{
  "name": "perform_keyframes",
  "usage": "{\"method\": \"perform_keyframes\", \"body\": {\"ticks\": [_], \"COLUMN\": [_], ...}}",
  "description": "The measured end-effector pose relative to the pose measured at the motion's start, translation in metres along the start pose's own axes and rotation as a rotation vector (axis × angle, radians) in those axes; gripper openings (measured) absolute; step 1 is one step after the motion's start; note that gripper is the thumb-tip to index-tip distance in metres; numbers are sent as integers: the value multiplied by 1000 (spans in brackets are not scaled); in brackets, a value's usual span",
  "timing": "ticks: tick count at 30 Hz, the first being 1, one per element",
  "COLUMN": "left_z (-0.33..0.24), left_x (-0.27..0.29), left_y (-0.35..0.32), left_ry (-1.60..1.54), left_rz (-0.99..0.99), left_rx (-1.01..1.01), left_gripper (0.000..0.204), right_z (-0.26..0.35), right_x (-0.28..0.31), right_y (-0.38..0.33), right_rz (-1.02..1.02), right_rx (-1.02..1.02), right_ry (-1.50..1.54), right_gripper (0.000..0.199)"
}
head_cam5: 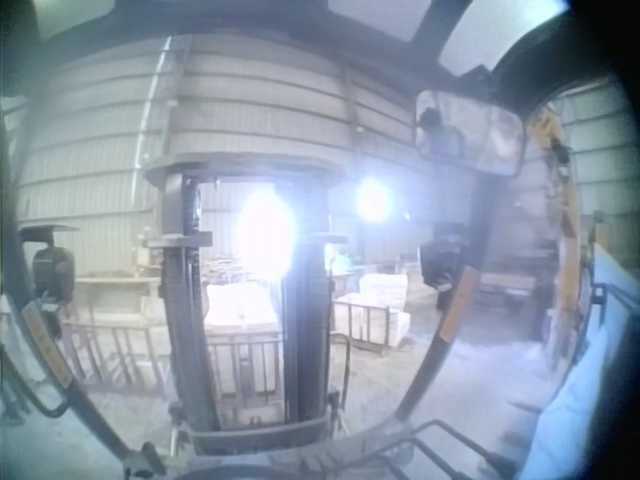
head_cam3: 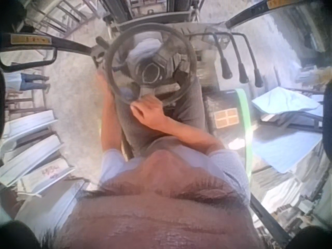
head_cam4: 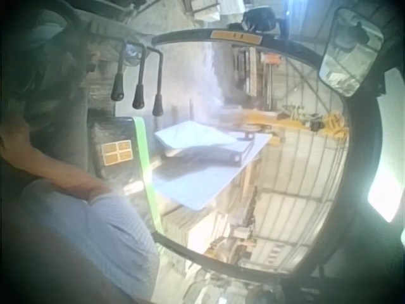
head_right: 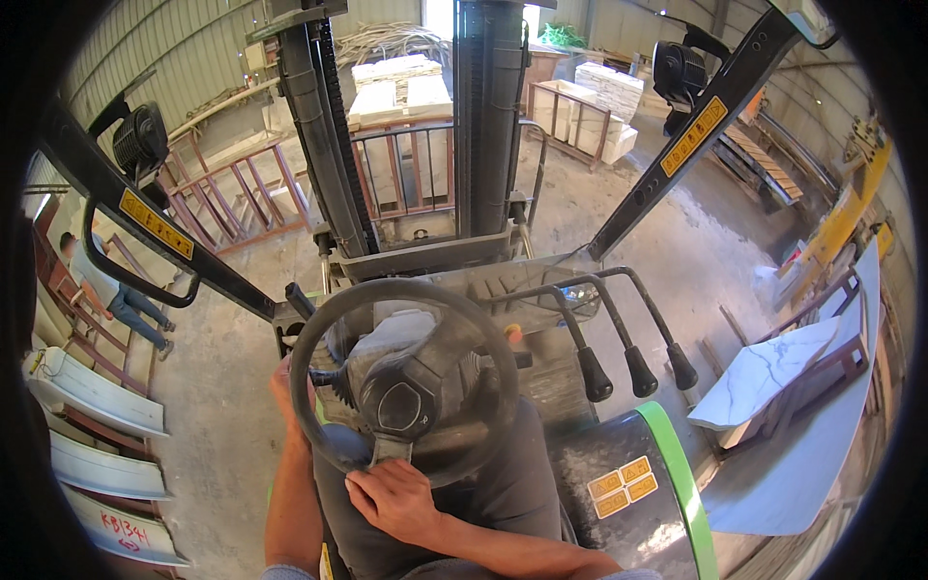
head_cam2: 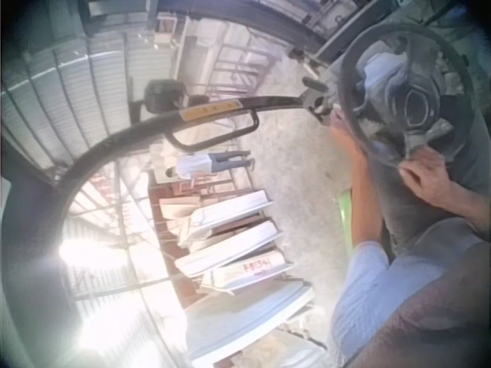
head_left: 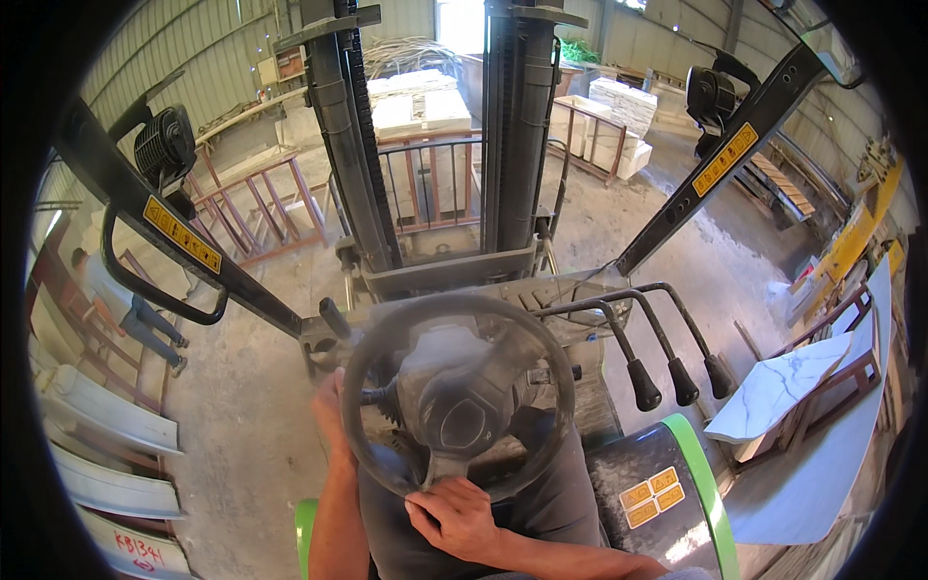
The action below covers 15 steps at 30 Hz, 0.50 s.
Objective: The person operates a forklift inside a warehouse, steering and maneuvering around stacks of wrapped materials. The operator adjusts the steering wheel and control levers while navigating narrow aisles and positioning the forks near pallets.
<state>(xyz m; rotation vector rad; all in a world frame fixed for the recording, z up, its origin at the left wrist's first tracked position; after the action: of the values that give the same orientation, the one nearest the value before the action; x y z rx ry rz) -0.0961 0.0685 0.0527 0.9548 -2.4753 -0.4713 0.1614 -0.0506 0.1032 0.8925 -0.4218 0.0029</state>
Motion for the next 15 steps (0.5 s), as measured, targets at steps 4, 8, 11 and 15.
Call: {"method": "perform_keyframes", "body": {"ticks": [4, 8, 11, 15], "left_z": [13, 27, 17, 7], "left_x": [1, 0, 0, 0], "left_y": [3, 4, 1, -5], "left_ry": [-27, -50, -55, -78], "left_rz": [6, 19, 3, -41], "left_rx": [33, 98, 34, 66], "left_gripper": [22, 18, 23, 29], "right_z": [5, 3, 1, 0], "right_x": [-5, -1, 6, 7], "right_y": [2, 0, -3, -6], "right_rz": [-8, -9, -27, -7], "right_rx": [6, 10, 17, 18], "right_ry": [9, 22, 17, 10], "right_gripper": [21, 22, 22, 23]}}
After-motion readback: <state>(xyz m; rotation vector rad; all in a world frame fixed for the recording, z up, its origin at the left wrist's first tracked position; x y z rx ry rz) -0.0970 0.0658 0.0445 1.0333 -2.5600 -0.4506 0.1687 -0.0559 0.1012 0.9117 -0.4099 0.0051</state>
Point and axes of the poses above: each hand's wrist, its own y-axis towards the middle knuckle, its own x-axis out of the back of the hand, z = x × y, the point moved 10 cm from there along y, towards the middle knuckle, and after that the axes turned 10 degrees about -y, right-handed, at the moved point
